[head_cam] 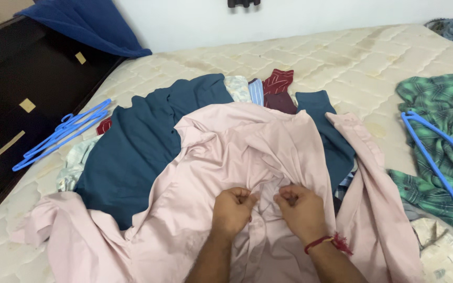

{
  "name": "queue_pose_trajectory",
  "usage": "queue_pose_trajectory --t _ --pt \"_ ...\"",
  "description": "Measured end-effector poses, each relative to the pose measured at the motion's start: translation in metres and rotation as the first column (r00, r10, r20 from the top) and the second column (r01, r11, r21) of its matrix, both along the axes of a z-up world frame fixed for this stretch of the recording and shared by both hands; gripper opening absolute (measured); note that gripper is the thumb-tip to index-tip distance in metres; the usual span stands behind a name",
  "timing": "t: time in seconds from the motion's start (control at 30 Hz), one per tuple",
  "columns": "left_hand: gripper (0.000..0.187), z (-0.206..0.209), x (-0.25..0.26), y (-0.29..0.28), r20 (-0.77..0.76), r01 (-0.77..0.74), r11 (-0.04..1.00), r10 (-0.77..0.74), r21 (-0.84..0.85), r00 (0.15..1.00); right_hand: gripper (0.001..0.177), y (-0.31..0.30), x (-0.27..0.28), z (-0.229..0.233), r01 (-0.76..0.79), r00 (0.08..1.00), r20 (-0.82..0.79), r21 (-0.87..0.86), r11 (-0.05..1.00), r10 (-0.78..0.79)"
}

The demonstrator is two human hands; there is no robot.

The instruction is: The person places a pink shirt on a blue hanger, buttons it up, and smooths it out. Then the person picks up a green plaid shirt and places it on another hanger.

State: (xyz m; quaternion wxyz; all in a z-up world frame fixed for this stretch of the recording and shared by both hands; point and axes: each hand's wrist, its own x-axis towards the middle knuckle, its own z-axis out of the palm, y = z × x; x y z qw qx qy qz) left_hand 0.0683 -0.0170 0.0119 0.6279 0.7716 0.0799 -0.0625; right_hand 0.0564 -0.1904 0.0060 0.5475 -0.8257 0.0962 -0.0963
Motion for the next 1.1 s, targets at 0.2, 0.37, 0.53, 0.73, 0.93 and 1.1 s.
queue_pose_trajectory --t 0.2,0.37,0.53,0.73,0.93,1.1 --pt "0.024 -0.003 -0.004 -0.002 0.049 0.025 0.999 -0.023 -0.036 0.999 0.018 0.004 0.002 -0.017 -0.032 0.991 0.117 -0.259 0.965 0.065" --pt "0.018 -0.016 -0.002 -0.002 0.172 -0.012 0.998 0.021 -0.054 0.985 0.007 0.005 -0.004 -0.014 0.011 0.948 0.303 -0.324 0.946 0.092" --pt "0.016 -0.018 -0.005 0.0 0.166 0.01 0.999 -0.001 -0.053 0.986 0.009 0.004 -0.01 0.007 0.028 0.944 0.327 -0.202 0.979 0.04" --pt "0.015 -0.008 -0.011 0.002 0.086 0.062 0.988 -0.05 -0.14 0.995 0.013 -0.001 -0.005 -0.005 -0.162 0.971 0.145 -0.177 0.971 0.188" --pt "0.013 -0.008 -0.011 0.005 0.072 0.088 0.98 -0.076 -0.18 0.995 0.015 0.0 -0.003 -0.011 -0.103 0.988 0.093 -0.194 0.976 0.122" --pt "0.008 -0.014 -0.01 0.003 0.122 0.111 0.971 -0.086 -0.211 0.989 0.017 0.008 -0.016 0.009 -0.017 0.862 0.471 -0.343 0.939 0.188"
